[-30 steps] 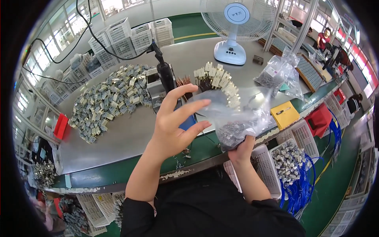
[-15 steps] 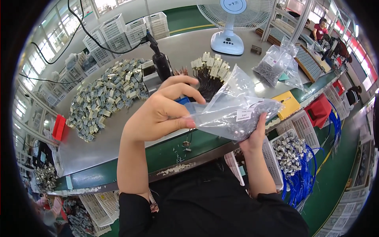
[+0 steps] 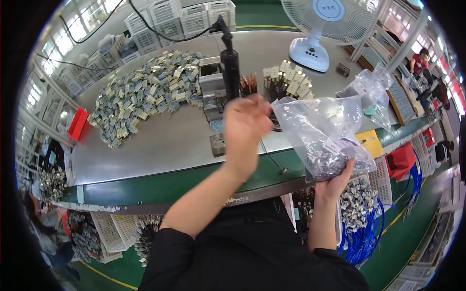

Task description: Assembling electronic components by connecting wires and using an electric screwdriver at a workbench.

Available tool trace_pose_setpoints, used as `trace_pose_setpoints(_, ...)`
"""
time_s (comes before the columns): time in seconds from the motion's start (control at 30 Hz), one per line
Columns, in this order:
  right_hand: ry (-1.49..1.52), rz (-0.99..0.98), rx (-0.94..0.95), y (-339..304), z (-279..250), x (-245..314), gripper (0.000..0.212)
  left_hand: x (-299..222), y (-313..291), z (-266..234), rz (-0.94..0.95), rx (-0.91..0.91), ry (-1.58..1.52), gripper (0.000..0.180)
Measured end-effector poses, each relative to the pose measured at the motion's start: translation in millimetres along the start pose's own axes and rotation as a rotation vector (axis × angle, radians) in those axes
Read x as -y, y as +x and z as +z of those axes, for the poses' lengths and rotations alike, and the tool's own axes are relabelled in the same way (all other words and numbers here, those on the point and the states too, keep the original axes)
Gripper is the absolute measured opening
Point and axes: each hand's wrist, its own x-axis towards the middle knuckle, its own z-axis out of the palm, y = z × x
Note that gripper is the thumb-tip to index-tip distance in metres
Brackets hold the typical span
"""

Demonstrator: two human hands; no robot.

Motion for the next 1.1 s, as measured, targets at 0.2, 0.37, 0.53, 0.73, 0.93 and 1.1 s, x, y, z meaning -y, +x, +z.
trace_pose_setpoints(0.2,-0.128,0.004,-0.058,-23.7,9.9,-20.5,0.05,87.0,-92.3,12.2,-0.421,-0.068,-0.01,0.082)
trace_pose_setpoints(0.37,-0.42,-0.149,0.003,-54.8,-5.4,-47.5,0.046,103.6,-90.9,9.0,-0.403,-0.27,0.192,0.046)
trace_pose_setpoints(0.53,-0.725,-0.594,0.418,-43.5,0.3,-52.8,0.067,102.5,-84.6,-7.5,-0.593,-0.303,-0.059,0.059)
trace_pose_setpoints(0.73,-0.517,-0.302,0.213,-42.1,26.4,-51.8,0.052,89.6,-71.6,-13.3,-0.745,-0.283,-0.584,0.095)
trace_pose_setpoints(0.93,-0.779,-0.242,0.276,-32.5,39.4,-45.6,0.054,93.9,-74.6,-17.6,-0.719,-0.31,-0.596,0.099)
trace_pose_setpoints(1.1,-0.806,-0.312,0.389,-24.1,52.5,-49.1,0.062,90.9,-73.3,-20.4,-0.673,-0.316,-0.677,0.099)
